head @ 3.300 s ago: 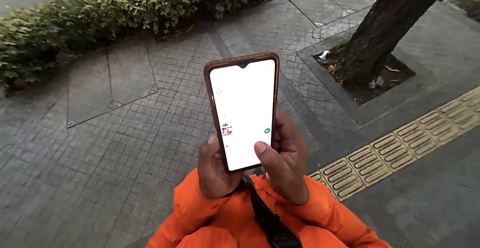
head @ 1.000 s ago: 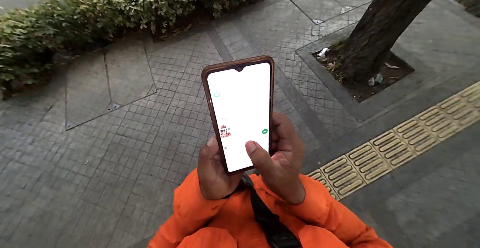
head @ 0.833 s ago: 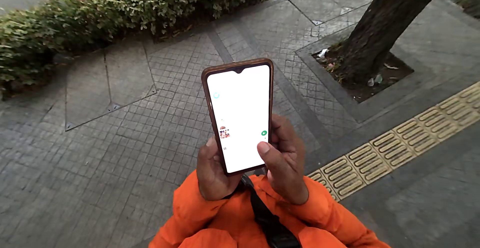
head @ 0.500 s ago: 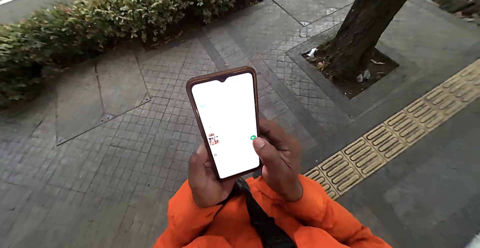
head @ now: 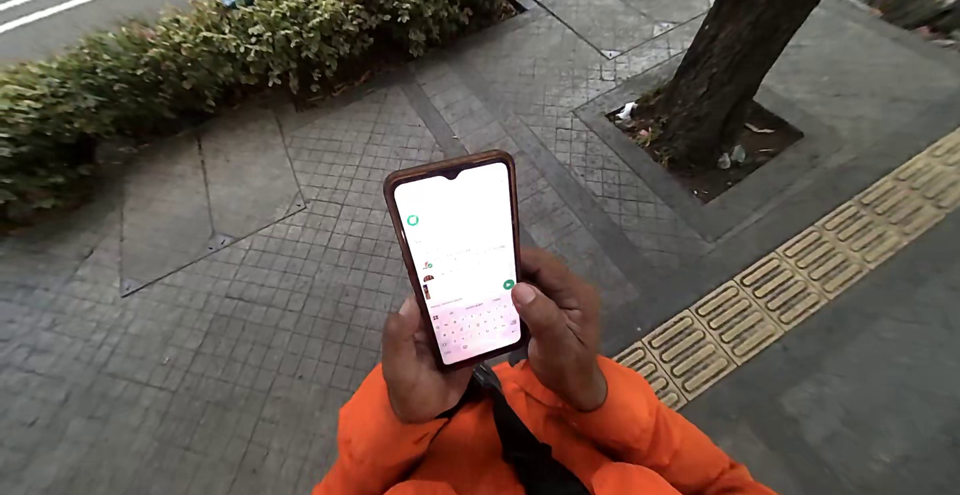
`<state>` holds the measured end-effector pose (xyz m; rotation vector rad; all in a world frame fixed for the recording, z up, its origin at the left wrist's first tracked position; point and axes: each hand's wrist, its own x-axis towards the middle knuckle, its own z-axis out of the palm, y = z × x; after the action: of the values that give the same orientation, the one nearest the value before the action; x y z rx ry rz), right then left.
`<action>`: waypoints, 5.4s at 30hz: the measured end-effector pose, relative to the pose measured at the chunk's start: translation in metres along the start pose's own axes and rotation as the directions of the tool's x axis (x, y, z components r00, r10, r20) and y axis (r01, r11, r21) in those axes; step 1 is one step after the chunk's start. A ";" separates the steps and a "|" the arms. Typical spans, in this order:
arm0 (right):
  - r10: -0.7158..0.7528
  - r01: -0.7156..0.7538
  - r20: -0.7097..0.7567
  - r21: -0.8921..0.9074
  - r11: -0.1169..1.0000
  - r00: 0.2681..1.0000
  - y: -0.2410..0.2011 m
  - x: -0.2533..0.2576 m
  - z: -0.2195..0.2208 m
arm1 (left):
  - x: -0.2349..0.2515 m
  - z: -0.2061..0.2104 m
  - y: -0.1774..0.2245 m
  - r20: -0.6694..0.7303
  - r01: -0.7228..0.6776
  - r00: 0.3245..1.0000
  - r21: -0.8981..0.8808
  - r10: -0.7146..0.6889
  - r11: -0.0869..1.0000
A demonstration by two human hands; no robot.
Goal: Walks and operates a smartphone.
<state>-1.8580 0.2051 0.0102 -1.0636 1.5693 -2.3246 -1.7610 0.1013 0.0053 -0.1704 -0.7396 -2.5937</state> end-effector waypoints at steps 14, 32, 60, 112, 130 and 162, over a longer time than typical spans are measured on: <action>-0.015 0.015 0.055 -0.015 1.000 0.998 0.007 -0.008 -0.002 | 0.001 0.001 0.004 -0.008 -0.061 0.998 0.039 0.062 0.997; -0.037 0.045 0.188 -0.041 0.998 0.981 0.012 -0.022 -0.005 | 0.005 -0.005 0.014 -0.019 -0.061 0.998 0.077 0.062 0.995; -0.060 0.065 0.175 -0.023 0.998 0.983 0.014 -0.016 -0.005 | 0.008 -0.002 0.011 -0.053 -0.091 0.994 0.041 0.093 0.995; -0.043 0.049 0.185 -0.027 0.998 0.982 0.011 -0.026 -0.011 | 0.000 -0.001 0.006 -0.020 -0.077 0.997 0.047 0.078 0.996; -0.053 0.058 0.163 -0.025 0.998 0.985 0.010 -0.024 -0.008 | 0.000 -0.001 0.004 -0.053 -0.067 0.996 0.031 0.069 0.997; -0.047 0.051 0.154 -0.024 0.998 0.987 0.010 -0.030 -0.006 | -0.005 -0.001 0.004 -0.009 -0.088 0.996 0.020 0.089 0.996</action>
<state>-1.8422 0.2197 -0.0133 -1.2675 1.5387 -2.1977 -1.7550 0.0993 0.0051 -0.1807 -0.7374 -2.5009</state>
